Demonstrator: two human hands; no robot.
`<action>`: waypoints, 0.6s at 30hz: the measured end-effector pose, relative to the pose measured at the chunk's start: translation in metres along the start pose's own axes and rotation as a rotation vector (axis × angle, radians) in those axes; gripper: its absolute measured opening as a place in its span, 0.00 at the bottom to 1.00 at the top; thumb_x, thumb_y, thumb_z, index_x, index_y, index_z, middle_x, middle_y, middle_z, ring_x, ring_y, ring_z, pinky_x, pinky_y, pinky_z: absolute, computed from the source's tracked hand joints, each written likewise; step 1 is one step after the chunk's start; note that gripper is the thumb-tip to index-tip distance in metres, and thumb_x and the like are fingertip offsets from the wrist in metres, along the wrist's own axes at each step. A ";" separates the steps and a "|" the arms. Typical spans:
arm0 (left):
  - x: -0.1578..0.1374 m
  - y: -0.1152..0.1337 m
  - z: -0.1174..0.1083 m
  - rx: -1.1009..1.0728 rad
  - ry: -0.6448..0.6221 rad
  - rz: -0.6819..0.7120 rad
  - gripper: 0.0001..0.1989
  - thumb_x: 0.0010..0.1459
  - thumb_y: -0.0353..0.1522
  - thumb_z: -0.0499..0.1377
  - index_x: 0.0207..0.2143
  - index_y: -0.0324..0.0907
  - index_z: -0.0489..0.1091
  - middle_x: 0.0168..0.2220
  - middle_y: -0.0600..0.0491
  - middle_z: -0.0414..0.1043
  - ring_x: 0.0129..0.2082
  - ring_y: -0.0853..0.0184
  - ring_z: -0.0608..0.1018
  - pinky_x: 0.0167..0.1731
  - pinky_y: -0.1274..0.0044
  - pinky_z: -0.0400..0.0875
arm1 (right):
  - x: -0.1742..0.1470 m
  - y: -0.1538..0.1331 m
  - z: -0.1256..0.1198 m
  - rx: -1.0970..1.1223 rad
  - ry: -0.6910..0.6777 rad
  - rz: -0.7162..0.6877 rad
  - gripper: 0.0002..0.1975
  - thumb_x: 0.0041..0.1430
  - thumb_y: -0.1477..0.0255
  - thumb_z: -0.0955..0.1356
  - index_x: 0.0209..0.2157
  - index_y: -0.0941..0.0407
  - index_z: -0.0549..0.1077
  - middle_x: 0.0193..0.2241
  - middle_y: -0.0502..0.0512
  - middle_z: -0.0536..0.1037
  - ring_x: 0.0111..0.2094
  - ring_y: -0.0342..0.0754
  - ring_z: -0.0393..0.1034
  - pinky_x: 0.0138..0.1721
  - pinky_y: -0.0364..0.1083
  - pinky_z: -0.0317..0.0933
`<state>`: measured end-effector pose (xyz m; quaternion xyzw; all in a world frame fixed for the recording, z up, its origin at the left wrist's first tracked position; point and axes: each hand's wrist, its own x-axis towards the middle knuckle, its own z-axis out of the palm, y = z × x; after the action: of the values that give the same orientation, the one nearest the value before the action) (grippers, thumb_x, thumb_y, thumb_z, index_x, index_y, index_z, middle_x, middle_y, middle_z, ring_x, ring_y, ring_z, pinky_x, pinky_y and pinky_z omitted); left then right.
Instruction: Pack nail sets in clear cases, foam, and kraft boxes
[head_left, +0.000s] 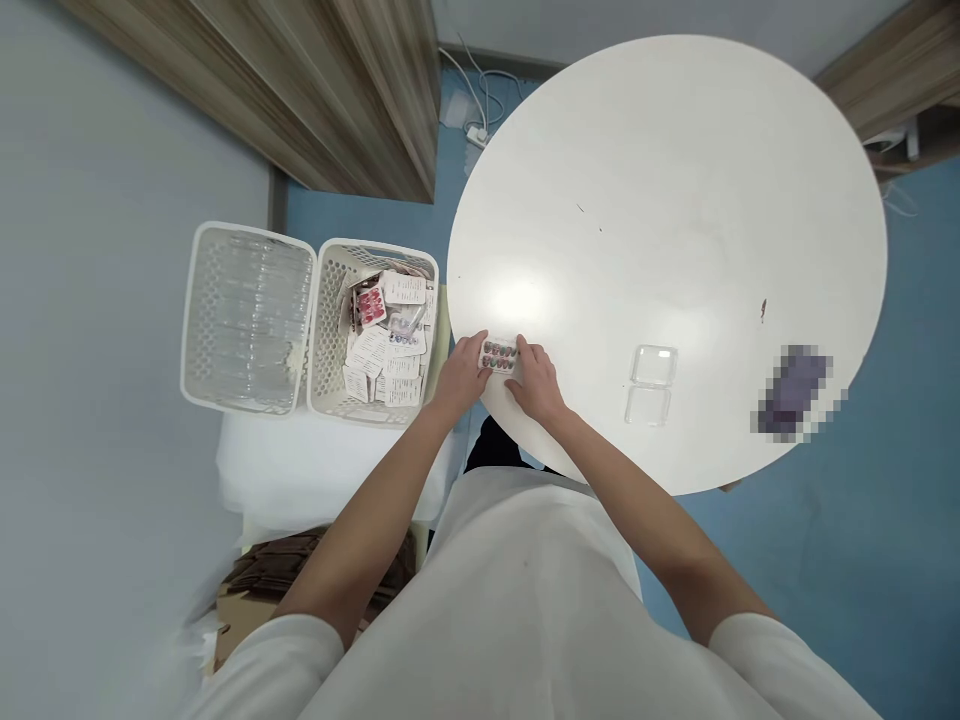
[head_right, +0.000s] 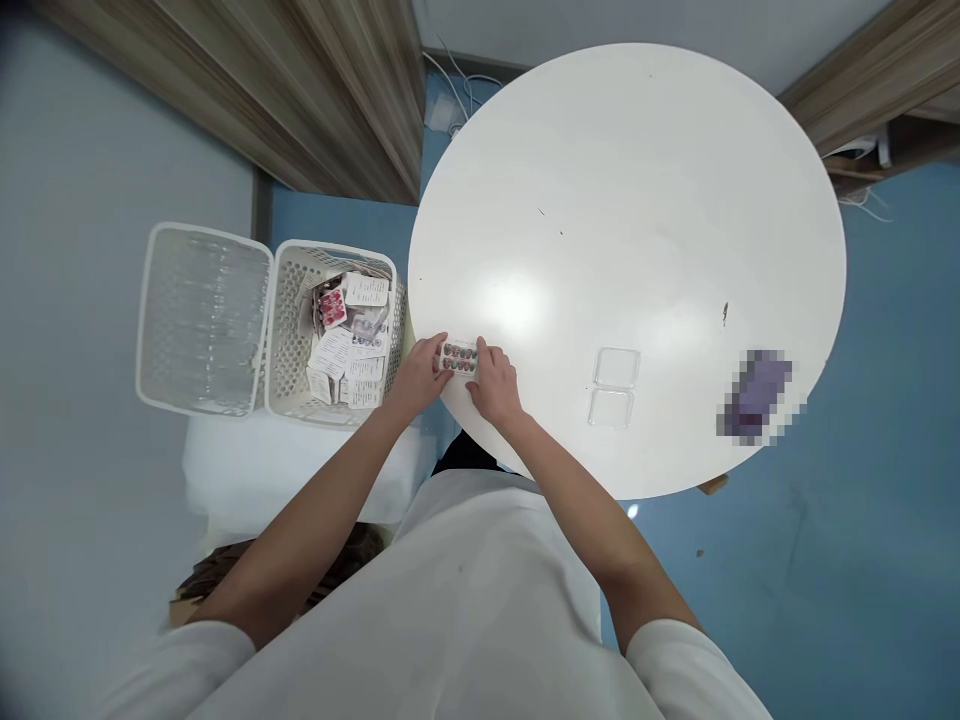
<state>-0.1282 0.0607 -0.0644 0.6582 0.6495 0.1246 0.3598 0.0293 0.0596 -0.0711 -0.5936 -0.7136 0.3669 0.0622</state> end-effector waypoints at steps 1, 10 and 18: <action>-0.002 0.004 0.001 -0.015 -0.005 0.010 0.28 0.50 0.27 0.56 0.54 0.41 0.52 0.43 0.48 0.62 0.34 0.66 0.69 0.35 0.73 0.66 | -0.004 0.003 -0.003 0.019 0.003 -0.006 0.40 0.48 0.74 0.65 0.59 0.54 0.41 0.47 0.61 0.60 0.47 0.56 0.57 0.44 0.55 0.58; -0.030 0.076 0.046 -0.127 -0.088 0.118 0.31 0.50 0.29 0.57 0.56 0.45 0.50 0.38 0.52 0.62 0.26 0.72 0.66 0.31 0.76 0.67 | -0.077 0.064 -0.058 0.066 0.112 -0.099 0.38 0.51 0.76 0.64 0.60 0.54 0.41 0.44 0.60 0.61 0.47 0.54 0.57 0.44 0.53 0.59; -0.042 0.148 0.113 -0.058 -0.178 0.141 0.31 0.50 0.31 0.57 0.56 0.47 0.49 0.38 0.52 0.63 0.29 0.70 0.68 0.32 0.74 0.68 | -0.133 0.152 -0.100 0.168 0.055 -0.076 0.36 0.51 0.74 0.64 0.59 0.50 0.44 0.45 0.58 0.61 0.46 0.53 0.60 0.43 0.54 0.61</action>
<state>0.0512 0.0013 -0.0374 0.7001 0.5631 0.1094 0.4252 0.2413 -0.0101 -0.0436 -0.5688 -0.7003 0.4062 0.1452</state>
